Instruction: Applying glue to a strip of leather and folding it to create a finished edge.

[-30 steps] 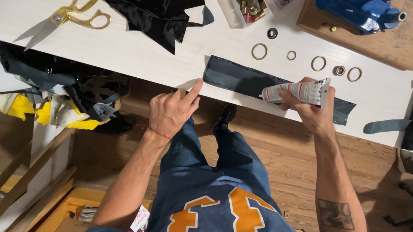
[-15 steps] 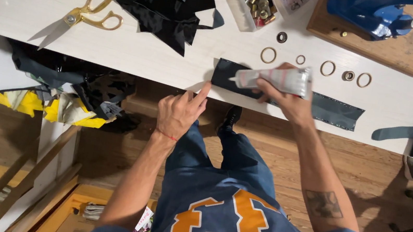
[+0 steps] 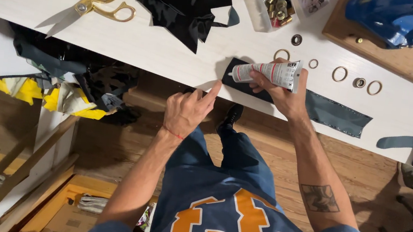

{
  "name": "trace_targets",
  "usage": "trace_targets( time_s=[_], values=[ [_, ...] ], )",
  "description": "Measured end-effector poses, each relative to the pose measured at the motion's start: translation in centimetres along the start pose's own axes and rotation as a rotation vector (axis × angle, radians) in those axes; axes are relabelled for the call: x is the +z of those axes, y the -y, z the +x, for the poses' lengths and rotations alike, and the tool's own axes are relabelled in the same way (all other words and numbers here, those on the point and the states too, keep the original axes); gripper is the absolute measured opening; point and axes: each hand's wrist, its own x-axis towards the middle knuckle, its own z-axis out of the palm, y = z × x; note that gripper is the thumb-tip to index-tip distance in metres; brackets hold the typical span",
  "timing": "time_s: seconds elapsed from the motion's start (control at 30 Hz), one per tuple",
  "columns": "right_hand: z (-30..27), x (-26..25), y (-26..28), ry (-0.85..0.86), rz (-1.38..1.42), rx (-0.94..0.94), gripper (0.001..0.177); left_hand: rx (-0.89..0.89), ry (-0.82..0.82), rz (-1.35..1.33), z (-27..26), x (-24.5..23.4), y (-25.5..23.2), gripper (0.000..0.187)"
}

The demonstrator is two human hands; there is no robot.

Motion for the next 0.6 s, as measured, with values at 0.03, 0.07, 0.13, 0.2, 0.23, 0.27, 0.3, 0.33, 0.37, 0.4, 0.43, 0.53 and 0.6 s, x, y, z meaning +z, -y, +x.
trace_targets(
  time_s=[0.03,0.07,0.13,0.2,0.23,0.27,0.3,0.33,0.37,0.4,0.43,0.53,0.6],
  values=[
    [0.1,0.0,0.0,0.001,0.000,-0.001,0.023,-0.001,-0.001,0.001,-0.2,0.4,0.1,0.049],
    [0.1,0.1,0.1,0.005,-0.004,-0.015,0.023,-0.005,0.027,-0.025,-0.5,0.8,0.2,0.049],
    [0.0,0.0,0.2,0.006,-0.009,-0.028,0.023,-0.006,0.056,-0.054,-0.6,1.0,0.2,0.049],
    [0.1,-0.1,0.3,-0.003,-0.023,-0.039,0.023,-0.010,0.031,-0.036,-0.3,0.6,0.1,0.050],
    [0.2,0.0,0.3,-0.002,-0.021,-0.042,0.023,-0.010,0.030,-0.033,-0.2,0.4,0.2,0.050],
    [0.3,0.0,0.3,-0.006,-0.013,-0.031,0.023,-0.004,0.019,-0.029,-0.2,0.3,0.1,0.050],
    [0.4,0.1,0.2,-0.009,-0.004,-0.021,0.022,0.002,0.007,-0.025,-0.1,0.2,0.1,0.051],
    [0.2,-0.1,0.1,-0.011,-0.004,-0.018,0.022,0.004,0.009,-0.028,-0.1,0.2,0.1,0.051],
    [0.1,-0.2,0.0,-0.015,0.014,-0.016,0.022,0.002,0.006,-0.028,-0.1,0.2,0.0,0.050],
    [0.2,-0.2,-0.1,-0.014,0.034,-0.018,0.022,-0.003,0.001,-0.025,-0.1,0.1,0.1,0.049],
    [0.1,-0.3,-0.3,-0.012,0.035,-0.019,0.022,-0.004,0.000,-0.023,-0.1,0.1,0.1,0.049],
    [0.2,-0.5,-0.5,-0.030,0.069,-0.009,0.023,0.003,-0.001,-0.005,0.0,0.0,0.1,0.048],
    [0.2,-0.4,-0.1,-0.031,0.043,-0.004,0.022,-0.002,-0.010,-0.013,0.1,0.1,0.0,0.046]
  ],
)
